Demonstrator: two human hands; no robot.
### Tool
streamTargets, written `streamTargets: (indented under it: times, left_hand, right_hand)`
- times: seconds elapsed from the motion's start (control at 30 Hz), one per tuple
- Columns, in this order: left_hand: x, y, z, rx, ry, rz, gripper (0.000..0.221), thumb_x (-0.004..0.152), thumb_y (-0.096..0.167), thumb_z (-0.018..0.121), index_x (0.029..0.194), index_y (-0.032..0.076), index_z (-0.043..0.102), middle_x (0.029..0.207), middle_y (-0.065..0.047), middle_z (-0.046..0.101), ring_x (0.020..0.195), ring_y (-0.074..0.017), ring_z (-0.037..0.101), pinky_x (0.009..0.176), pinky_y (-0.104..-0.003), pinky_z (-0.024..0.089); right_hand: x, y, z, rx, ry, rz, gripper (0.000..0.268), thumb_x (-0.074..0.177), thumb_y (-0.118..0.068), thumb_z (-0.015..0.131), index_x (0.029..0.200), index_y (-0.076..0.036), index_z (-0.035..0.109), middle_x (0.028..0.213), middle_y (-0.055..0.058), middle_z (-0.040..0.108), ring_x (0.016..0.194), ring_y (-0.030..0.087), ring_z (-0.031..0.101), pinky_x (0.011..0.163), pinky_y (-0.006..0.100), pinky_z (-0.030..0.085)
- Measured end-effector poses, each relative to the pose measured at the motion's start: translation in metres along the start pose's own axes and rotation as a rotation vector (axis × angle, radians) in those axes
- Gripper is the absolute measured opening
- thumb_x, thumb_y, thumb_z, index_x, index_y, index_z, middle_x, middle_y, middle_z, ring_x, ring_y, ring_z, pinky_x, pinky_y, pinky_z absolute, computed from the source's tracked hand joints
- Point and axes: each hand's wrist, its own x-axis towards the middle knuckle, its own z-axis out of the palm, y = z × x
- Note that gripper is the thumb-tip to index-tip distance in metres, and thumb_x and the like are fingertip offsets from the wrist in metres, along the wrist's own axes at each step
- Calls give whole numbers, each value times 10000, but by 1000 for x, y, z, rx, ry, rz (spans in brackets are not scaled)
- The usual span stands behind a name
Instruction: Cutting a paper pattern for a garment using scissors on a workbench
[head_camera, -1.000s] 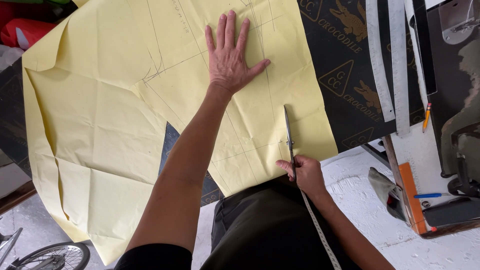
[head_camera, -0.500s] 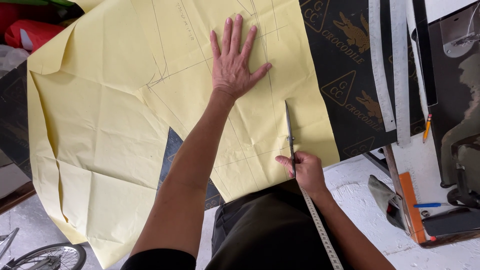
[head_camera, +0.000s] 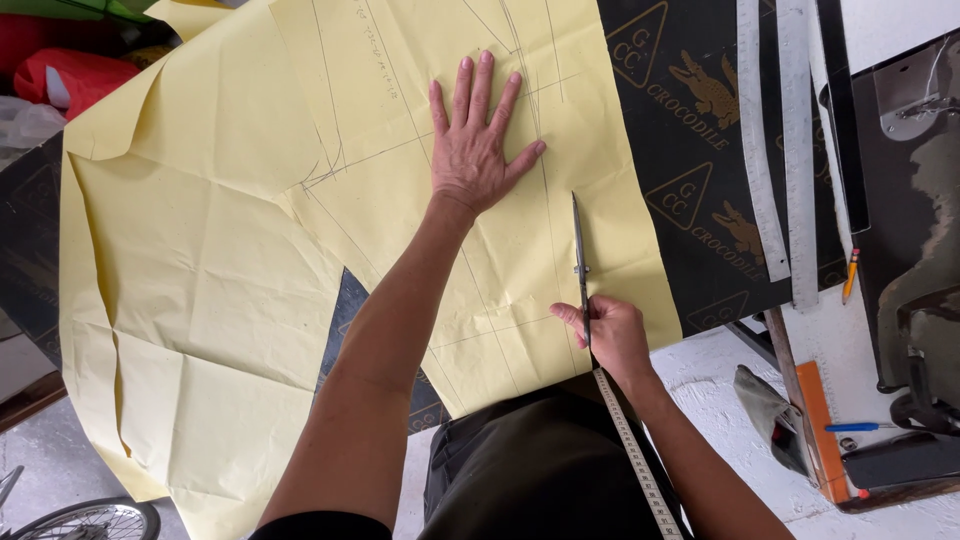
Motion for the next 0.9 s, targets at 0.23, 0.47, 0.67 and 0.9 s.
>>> streamTargets:
  times: [0.23,0.47,0.67,0.9]
  left_hand:
    - [-1,0,2,-10,38,15,861,1003,782,171,1674,243,144,1711,-163,62,1587,-367,58,1257,-639,37]
    - [-1,-1,5,-28,82,22,851,1004,780,188,1669,249,167,1711,-163,85,1586,-368,73,1255,-636,37]
    - [-1,-2,10,-6,118,25,833,1009,773,164,1666,261,145,1718,-154,99,1594,-363,93,1257,-636,40]
    - [5,0,17,-19,47,-31,840,958,784,118,1663,327,133,1735,-99,-1,1594,-337,-26,1254,-641,-11]
  right_hand:
    - [15,-22,2,-99,-14,31,517,812,-392,855,524,-87,554,502,26,586,504,140,524,664,298,476]
    - [18,-21,1,12,6,-15,543,808,-280,876,499,-64,485,464,55,543,453,132,457,529,282,427]
    - [32,-46,0,-94,-9,48,561,806,-405,853,498,-73,521,477,36,588,495,134,515,618,282,447]
    - [47,-27,1,40,18,-77,501,786,-332,926,586,4,613,425,121,573,383,177,584,434,254,431]
